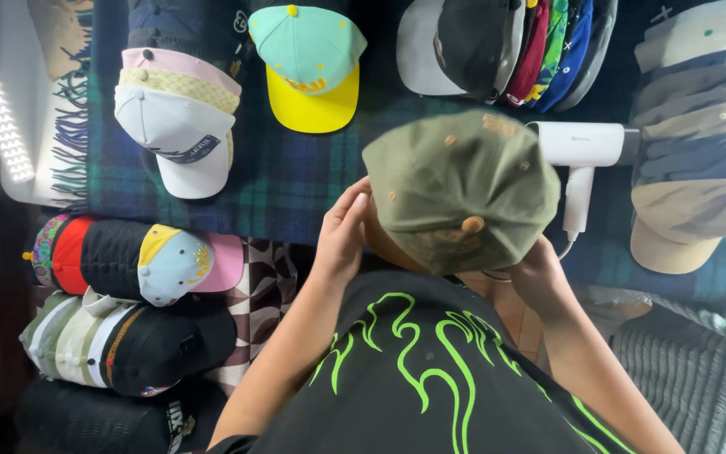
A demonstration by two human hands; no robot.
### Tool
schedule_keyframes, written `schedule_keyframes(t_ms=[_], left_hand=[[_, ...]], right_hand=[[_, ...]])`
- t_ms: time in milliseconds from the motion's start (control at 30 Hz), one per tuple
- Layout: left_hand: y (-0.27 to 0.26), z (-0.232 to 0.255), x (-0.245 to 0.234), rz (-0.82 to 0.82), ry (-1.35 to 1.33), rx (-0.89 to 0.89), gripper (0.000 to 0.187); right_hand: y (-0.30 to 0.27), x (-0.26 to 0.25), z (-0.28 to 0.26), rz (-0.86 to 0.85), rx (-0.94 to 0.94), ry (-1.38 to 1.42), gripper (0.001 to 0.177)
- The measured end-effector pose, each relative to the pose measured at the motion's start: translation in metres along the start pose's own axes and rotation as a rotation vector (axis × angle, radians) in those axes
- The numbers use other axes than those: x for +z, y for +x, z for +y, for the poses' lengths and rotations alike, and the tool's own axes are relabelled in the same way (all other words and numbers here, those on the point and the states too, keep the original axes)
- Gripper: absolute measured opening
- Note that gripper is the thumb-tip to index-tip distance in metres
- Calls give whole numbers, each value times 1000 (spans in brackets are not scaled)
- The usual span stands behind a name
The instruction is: Cleaning various baseball caps using a brush and a hairdryer.
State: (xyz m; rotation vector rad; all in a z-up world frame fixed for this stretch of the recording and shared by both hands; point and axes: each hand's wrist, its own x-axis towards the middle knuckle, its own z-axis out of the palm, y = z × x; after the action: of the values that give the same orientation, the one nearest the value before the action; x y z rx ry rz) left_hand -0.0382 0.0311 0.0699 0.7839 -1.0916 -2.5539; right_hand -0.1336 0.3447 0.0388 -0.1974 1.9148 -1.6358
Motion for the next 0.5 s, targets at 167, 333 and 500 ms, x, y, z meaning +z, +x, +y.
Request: schedule_keyframes(t_ms=[167, 333, 500], left_hand=[[-1, -28, -45, -108, -9, -4, 48], [-14, 35, -27, -172, -47, -19, 37], [-17, 71, -7, -167, 121, -27, 44]], right_hand=[[7, 5, -54, -102, -88, -91, 24], [13, 6, -188, 156, 123, -706, 37], [13, -5, -207, 283, -282, -398, 24]])
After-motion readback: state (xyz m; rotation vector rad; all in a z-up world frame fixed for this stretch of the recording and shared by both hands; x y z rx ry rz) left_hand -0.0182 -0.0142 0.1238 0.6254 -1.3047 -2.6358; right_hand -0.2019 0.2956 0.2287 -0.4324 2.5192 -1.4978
